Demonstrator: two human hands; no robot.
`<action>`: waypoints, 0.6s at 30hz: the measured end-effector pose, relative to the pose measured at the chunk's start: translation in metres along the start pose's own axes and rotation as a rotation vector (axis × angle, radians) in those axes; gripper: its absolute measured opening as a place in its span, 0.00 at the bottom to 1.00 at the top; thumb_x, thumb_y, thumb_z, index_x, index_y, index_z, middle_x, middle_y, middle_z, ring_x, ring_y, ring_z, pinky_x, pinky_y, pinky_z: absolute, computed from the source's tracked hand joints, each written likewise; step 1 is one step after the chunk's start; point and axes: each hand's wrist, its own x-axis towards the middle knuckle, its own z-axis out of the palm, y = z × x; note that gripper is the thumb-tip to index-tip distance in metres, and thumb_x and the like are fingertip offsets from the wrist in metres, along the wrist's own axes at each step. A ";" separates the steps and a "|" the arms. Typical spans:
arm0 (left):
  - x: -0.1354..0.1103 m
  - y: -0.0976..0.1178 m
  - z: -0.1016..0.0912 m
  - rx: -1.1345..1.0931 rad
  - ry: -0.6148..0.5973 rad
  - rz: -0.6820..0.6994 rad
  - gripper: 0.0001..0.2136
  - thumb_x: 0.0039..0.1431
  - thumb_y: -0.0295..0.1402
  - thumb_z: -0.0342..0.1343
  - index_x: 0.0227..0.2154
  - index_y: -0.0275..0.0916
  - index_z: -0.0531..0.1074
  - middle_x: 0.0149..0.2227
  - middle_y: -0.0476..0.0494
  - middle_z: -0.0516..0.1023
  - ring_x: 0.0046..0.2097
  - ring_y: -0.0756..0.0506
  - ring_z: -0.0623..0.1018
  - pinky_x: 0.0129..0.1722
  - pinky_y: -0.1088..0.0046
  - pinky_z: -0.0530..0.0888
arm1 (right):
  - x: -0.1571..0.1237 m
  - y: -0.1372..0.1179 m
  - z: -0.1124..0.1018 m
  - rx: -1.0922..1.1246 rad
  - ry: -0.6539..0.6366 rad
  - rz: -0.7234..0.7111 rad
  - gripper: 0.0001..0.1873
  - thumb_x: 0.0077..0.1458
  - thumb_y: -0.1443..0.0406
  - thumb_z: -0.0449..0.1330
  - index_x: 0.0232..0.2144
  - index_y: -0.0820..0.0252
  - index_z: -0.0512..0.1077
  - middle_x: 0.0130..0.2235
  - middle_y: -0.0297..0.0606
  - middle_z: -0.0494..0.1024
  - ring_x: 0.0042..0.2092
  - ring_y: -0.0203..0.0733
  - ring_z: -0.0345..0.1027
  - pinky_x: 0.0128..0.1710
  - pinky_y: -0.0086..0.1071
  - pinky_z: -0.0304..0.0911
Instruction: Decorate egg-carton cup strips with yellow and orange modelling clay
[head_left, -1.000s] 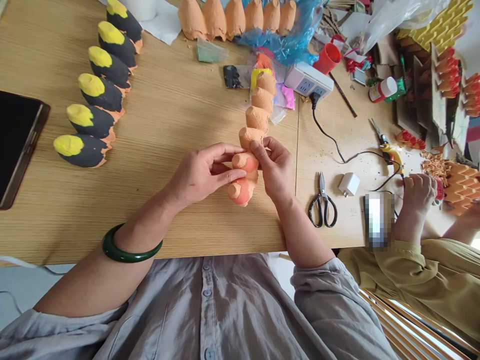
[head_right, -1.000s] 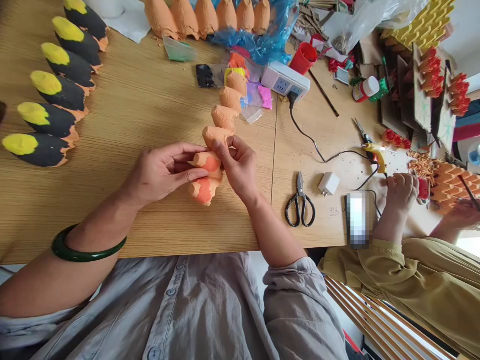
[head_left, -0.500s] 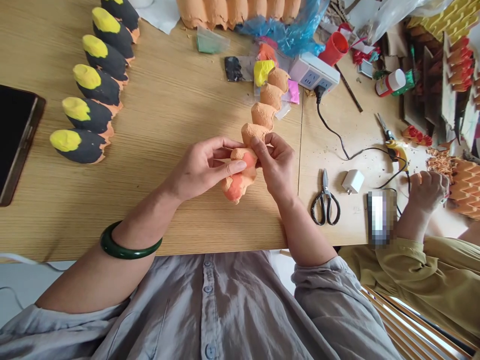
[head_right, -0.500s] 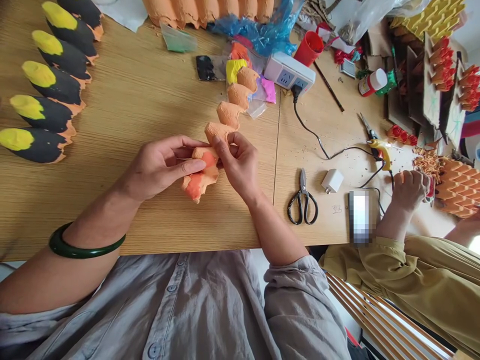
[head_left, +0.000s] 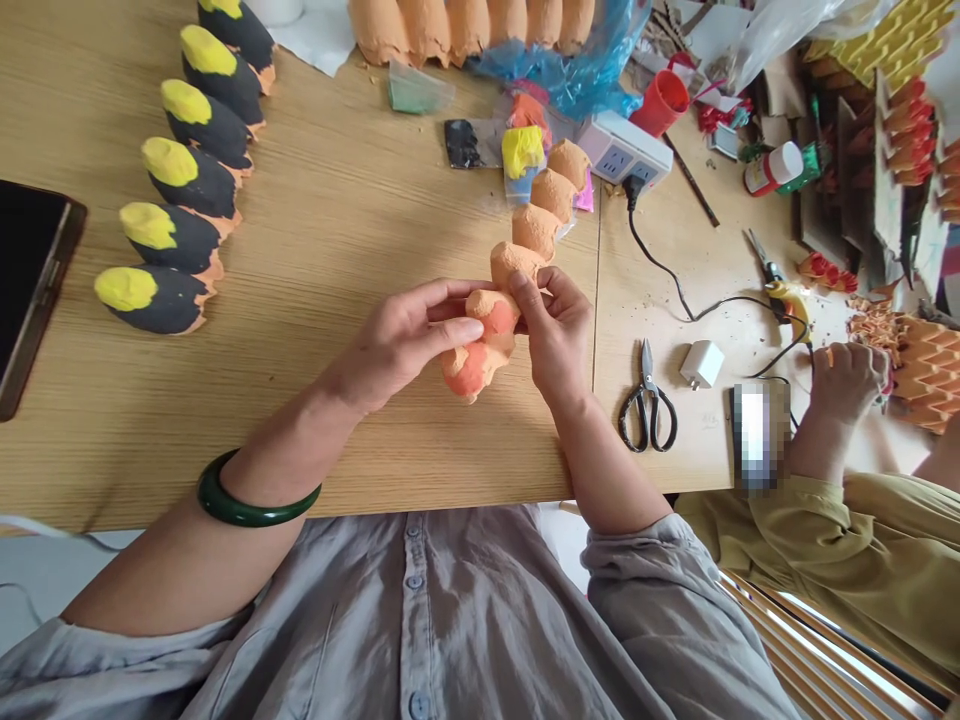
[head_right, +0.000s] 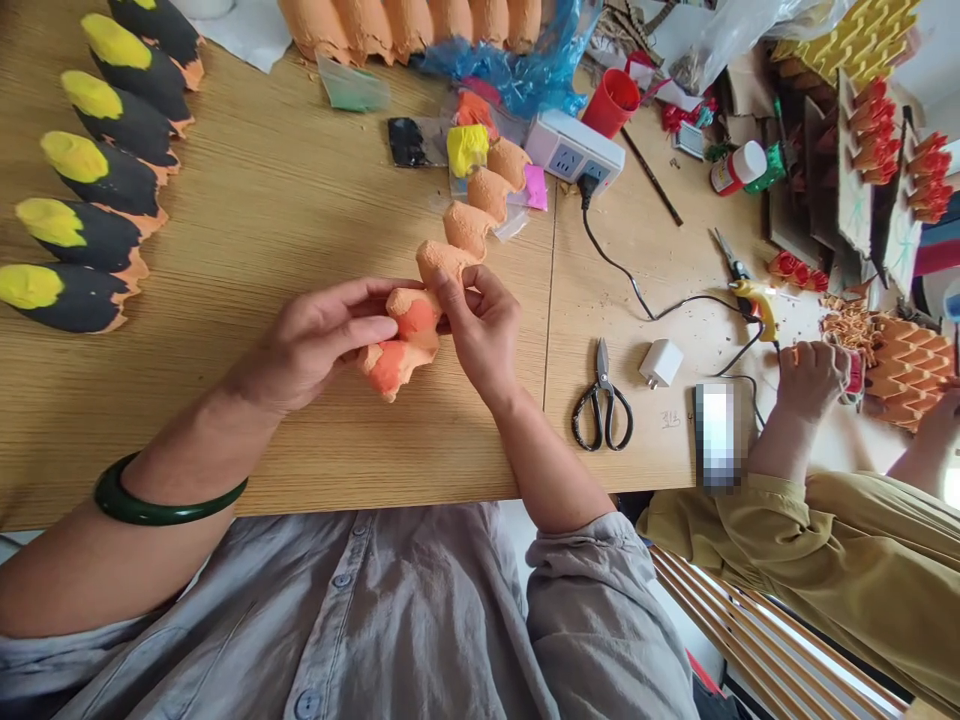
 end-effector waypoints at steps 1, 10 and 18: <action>-0.001 0.002 0.000 -0.023 -0.002 -0.006 0.23 0.62 0.44 0.76 0.57 0.42 0.86 0.55 0.39 0.90 0.61 0.33 0.88 0.60 0.57 0.87 | 0.000 -0.001 0.000 0.013 0.004 -0.007 0.30 0.61 0.38 0.75 0.31 0.51 0.69 0.29 0.29 0.79 0.30 0.36 0.74 0.30 0.31 0.75; 0.000 -0.001 0.005 -0.029 0.044 0.056 0.27 0.58 0.51 0.81 0.55 0.43 0.87 0.56 0.39 0.90 0.61 0.33 0.88 0.59 0.60 0.86 | -0.007 0.001 0.008 0.017 0.060 -0.122 0.30 0.65 0.40 0.74 0.30 0.50 0.65 0.26 0.26 0.71 0.28 0.35 0.67 0.29 0.32 0.75; -0.002 -0.009 0.009 0.058 0.082 0.078 0.28 0.58 0.44 0.78 0.59 0.39 0.84 0.55 0.38 0.90 0.58 0.34 0.89 0.55 0.63 0.87 | -0.009 0.003 0.008 -0.084 0.098 -0.100 0.31 0.66 0.38 0.72 0.29 0.49 0.63 0.27 0.26 0.64 0.29 0.37 0.63 0.28 0.33 0.72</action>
